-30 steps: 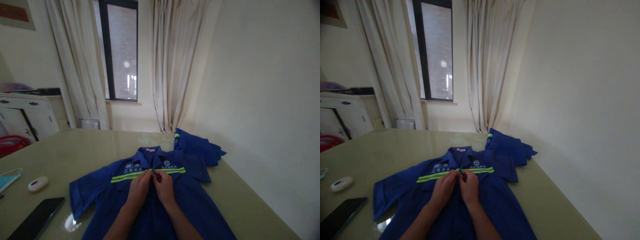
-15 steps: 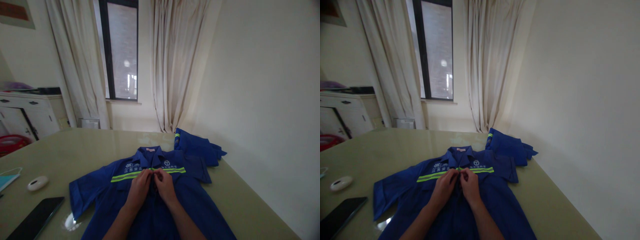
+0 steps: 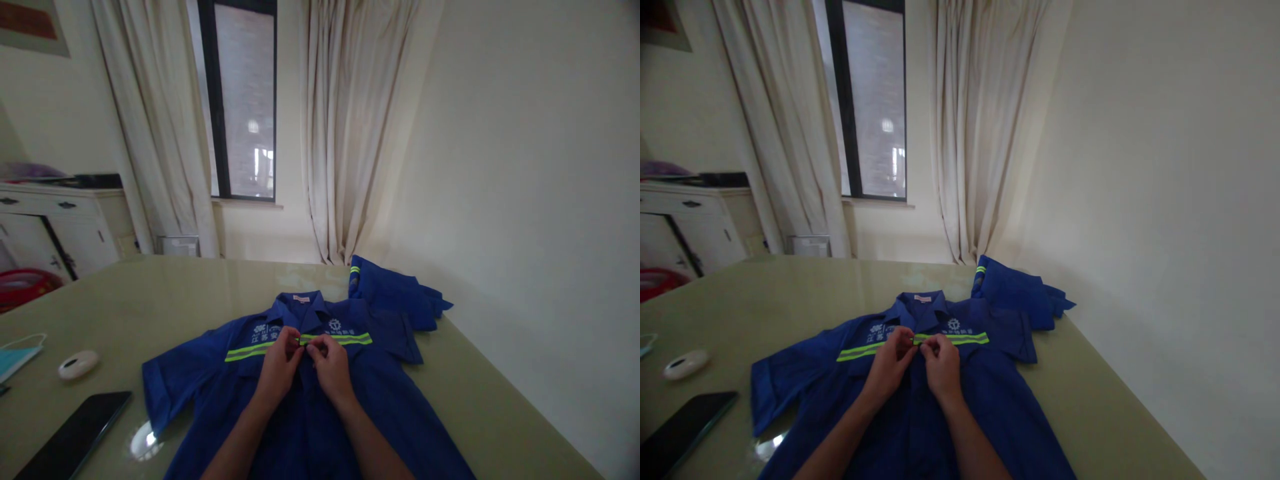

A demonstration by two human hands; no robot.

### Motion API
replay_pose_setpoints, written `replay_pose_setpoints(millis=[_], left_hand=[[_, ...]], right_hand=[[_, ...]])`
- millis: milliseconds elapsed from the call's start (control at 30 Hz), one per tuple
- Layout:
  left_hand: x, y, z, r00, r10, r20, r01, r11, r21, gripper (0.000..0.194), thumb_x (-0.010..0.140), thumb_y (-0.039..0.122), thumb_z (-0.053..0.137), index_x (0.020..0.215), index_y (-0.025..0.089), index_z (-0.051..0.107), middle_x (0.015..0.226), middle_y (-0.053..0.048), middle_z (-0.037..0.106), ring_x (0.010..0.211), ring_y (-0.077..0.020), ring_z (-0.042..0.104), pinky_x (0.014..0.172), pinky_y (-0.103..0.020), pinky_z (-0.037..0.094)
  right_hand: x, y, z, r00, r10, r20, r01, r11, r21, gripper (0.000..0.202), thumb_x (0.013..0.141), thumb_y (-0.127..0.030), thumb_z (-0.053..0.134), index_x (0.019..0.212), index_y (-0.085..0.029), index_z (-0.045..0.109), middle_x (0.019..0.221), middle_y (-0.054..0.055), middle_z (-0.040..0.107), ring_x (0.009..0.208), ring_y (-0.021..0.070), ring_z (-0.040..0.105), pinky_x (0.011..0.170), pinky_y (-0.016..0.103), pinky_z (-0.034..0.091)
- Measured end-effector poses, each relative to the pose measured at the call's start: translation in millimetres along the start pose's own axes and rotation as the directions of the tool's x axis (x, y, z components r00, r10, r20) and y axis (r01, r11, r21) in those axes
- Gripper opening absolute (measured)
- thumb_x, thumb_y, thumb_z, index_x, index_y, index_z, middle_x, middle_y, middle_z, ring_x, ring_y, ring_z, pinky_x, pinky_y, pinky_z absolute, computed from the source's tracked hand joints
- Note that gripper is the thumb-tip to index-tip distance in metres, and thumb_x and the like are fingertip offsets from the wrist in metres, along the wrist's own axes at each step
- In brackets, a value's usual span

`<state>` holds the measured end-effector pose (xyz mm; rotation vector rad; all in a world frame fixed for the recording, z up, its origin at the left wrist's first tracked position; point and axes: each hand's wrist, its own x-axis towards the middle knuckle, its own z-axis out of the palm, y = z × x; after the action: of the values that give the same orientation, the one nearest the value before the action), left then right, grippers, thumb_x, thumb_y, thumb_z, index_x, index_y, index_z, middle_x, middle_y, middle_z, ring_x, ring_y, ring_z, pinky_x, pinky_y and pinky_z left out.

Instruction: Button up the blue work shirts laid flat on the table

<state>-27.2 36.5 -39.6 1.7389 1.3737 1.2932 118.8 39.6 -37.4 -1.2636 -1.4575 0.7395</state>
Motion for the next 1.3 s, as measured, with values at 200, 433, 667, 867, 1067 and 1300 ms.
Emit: replay_pose_setpoints(millis=[200,433,667,867,1067,1300], left_hand=[[-9,16,-4.3,0.983,0.126,0.134,-0.176,0.86,0.48,0.03,0.098,0.019,0.043,0.117,0.027,0.065,0.108,-0.006,0.067,0.102,-0.0214,0.065,0.091,-0.032,0.05],[-7,17,-7.2,0.991,0.013,0.133,-0.09,0.802,0.59,0.032,0.105,0.026,0.033,0.107,0.026,0.065,0.102,-0.003,0.07,0.095,-0.0186,0.068,0.084,-0.027,0.049],[-17,-6,-5.7,0.991,0.135,0.005,-0.098,0.689,0.718,0.05,0.102,0.032,0.036,0.146,0.01,0.048,0.145,-0.019,0.058,0.136,-0.0303,0.053,0.114,-0.046,0.04],[-33,-3,-6.5,0.996,0.043,0.08,-0.089,0.632,0.77,0.058,0.098,0.047,0.042,0.145,0.015,0.054,0.156,-0.015,0.048,0.148,-0.0324,0.039,0.122,-0.053,0.027],[-55,-10,-26.4,0.977,0.058,0.206,-0.192,0.665,0.722,0.064,0.099,0.056,0.04,0.152,0.02,0.047,0.161,-0.01,0.039,0.151,-0.0299,0.033,0.124,-0.051,0.026],[-32,-5,-48.2,0.934,-0.044,0.355,-0.232,0.68,0.696,0.066,0.1,0.058,0.034,0.154,0.022,0.042,0.164,-0.007,0.035,0.153,-0.0282,0.03,0.125,-0.052,0.022]], right_hand=[[8,5,1,0.988,0.118,0.102,-0.135,0.974,0.183,0.029,0.076,-0.045,0.067,0.072,-0.017,0.069,0.059,-0.001,0.065,0.047,0.0138,0.054,0.045,0.023,0.038],[6,1,-5,0.992,0.088,-0.093,-0.072,0.984,0.161,0.039,0.088,-0.05,0.055,0.088,-0.016,0.074,0.065,0.001,0.067,0.049,0.0151,0.056,0.048,0.025,0.043],[2,14,-42,0.906,-0.096,-0.413,0.006,0.977,-0.214,0.039,0.09,-0.038,0.043,0.107,-0.014,0.068,0.105,0.016,0.073,0.099,0.028,0.067,0.091,0.04,0.052],[-43,19,-71,0.991,-0.136,-0.016,0.09,0.736,-0.671,0.05,0.09,-0.041,0.056,0.136,-0.023,0.064,0.146,0.014,0.059,0.138,0.0355,0.049,0.115,0.053,0.034],[-109,25,-87,0.989,-0.061,0.134,0.14,0.667,-0.732,0.063,0.096,-0.054,0.049,0.154,-0.029,0.045,0.16,0.005,0.039,0.149,0.0327,0.037,0.121,0.053,0.028],[-135,19,-122,0.942,-0.062,0.331,0.283,0.679,-0.677,0.064,0.081,-0.06,0.068,0.141,-0.041,0.059,0.148,0.002,0.058,0.128,0.0344,0.06,0.107,0.045,0.046]])
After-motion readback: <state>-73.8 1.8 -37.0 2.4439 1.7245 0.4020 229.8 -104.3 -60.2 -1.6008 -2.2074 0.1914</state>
